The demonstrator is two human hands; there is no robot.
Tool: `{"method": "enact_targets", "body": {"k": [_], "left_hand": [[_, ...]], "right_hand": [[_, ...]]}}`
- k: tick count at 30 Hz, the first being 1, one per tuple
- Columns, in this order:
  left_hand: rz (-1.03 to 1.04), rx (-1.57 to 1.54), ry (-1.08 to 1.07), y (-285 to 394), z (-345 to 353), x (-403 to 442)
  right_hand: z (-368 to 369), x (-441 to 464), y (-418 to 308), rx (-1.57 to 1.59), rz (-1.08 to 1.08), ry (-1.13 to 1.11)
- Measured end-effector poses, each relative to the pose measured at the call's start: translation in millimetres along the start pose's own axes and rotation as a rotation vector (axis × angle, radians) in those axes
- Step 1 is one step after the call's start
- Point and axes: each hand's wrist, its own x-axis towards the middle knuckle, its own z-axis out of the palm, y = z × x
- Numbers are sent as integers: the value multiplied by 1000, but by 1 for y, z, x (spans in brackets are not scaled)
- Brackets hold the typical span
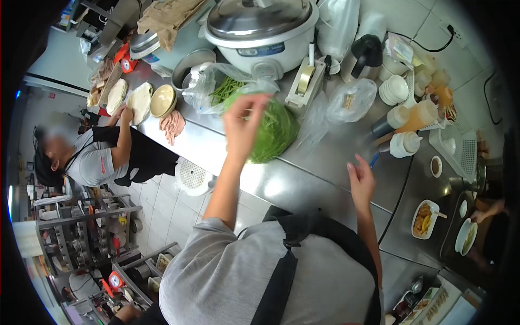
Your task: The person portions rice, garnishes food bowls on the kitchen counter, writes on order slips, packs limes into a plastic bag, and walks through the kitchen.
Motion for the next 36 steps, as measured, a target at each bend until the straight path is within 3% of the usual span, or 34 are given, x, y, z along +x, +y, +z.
{"method": "enact_targets", "body": {"k": [3,5,8,11,14,15,17,20,23,26,30,34,36], "left_hand": [[164,77,-144,7,36,-26],[106,30,-250,18,52,-38],[174,244,-341,-3,64,-56],[134,330,-241,-26,68,-73],[18,236,-252,-34,70,-82],[-18,176,-270,-35,73,-82],[36,47,-186,-26,84,-82],[178,-26,-135,-18,91,-88],[418,214,-279,0,83,-85],[573,382,-419,26,75,-76],[742,511,-564,71,63,-44],[399,-115,-841,92,79,-11],[125,-599,-938,100,97,2]], "right_hand": [[51,30,-38,-92,-121,-103],[83,53,-31,-177,-113,-187],[101,82,8,287,126,-388],[76,73,-10,882,331,-311],[46,56,-23,1075,336,-324],[38,46,-39,1080,367,-234],[31,24,-67,1093,427,-59],[20,8,-35,1221,266,-20],[1,-9,-46,1034,141,75],[-28,-9,-60,892,-65,-34],[-85,8,-104,395,-174,-206],[-122,28,-141,33,-225,-352],[-123,37,-147,100,-435,-386]]}}
